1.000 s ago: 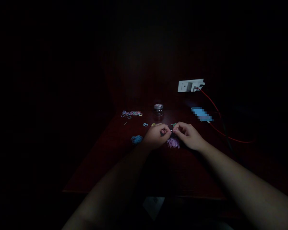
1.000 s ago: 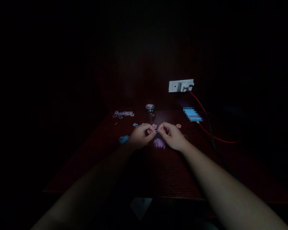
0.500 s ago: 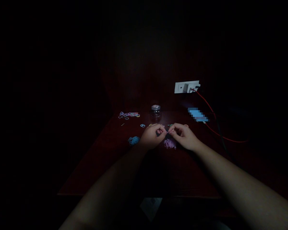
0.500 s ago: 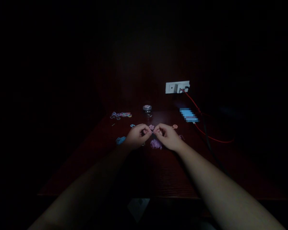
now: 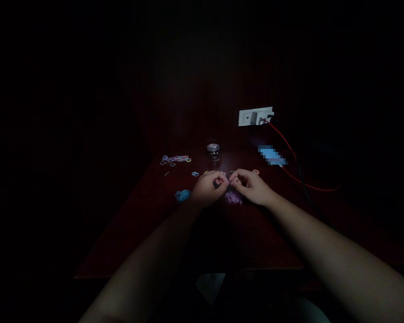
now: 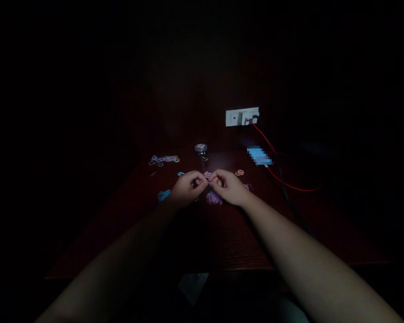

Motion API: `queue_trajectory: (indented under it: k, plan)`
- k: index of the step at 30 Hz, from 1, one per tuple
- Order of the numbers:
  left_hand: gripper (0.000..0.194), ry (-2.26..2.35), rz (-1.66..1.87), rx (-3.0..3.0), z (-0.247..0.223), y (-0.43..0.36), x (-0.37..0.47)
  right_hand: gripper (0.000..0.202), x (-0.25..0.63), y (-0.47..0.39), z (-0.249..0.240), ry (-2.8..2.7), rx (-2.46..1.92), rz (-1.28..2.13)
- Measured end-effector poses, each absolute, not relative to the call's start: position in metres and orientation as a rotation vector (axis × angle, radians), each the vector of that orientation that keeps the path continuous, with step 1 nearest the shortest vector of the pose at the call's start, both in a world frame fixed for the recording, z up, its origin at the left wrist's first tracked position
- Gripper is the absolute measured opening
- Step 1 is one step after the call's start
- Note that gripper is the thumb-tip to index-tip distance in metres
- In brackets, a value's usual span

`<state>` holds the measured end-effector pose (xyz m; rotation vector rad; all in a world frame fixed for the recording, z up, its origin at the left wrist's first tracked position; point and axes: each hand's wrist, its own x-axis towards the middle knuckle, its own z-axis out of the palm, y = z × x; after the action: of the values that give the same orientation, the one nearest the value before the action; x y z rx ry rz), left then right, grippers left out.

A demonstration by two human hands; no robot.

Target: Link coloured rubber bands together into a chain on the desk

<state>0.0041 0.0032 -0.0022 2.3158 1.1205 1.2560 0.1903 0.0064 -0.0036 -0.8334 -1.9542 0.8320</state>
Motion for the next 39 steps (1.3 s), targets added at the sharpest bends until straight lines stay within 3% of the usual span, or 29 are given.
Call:
queue_trajectory:
  k: [22,30,36,39]
  plan:
    - [0.006,1.123,1.265,2.342,-0.001,0.002,0.004,0.018,0.199,0.005,0.008,-2.050,-0.973,0.541]
    - [0.008,1.092,1.264,2.362,0.002,0.003,0.005,0.014,0.254,0.021,0.022,-2.168,-1.163,0.353]
    - [0.009,1.183,1.198,2.339,-0.003,0.003,0.003,0.019,0.296,0.024,0.014,-2.012,-1.313,0.591]
    - [0.009,1.210,1.162,2.335,-0.005,0.004,0.002,0.017,0.299,0.025,0.014,-1.981,-1.324,0.552]
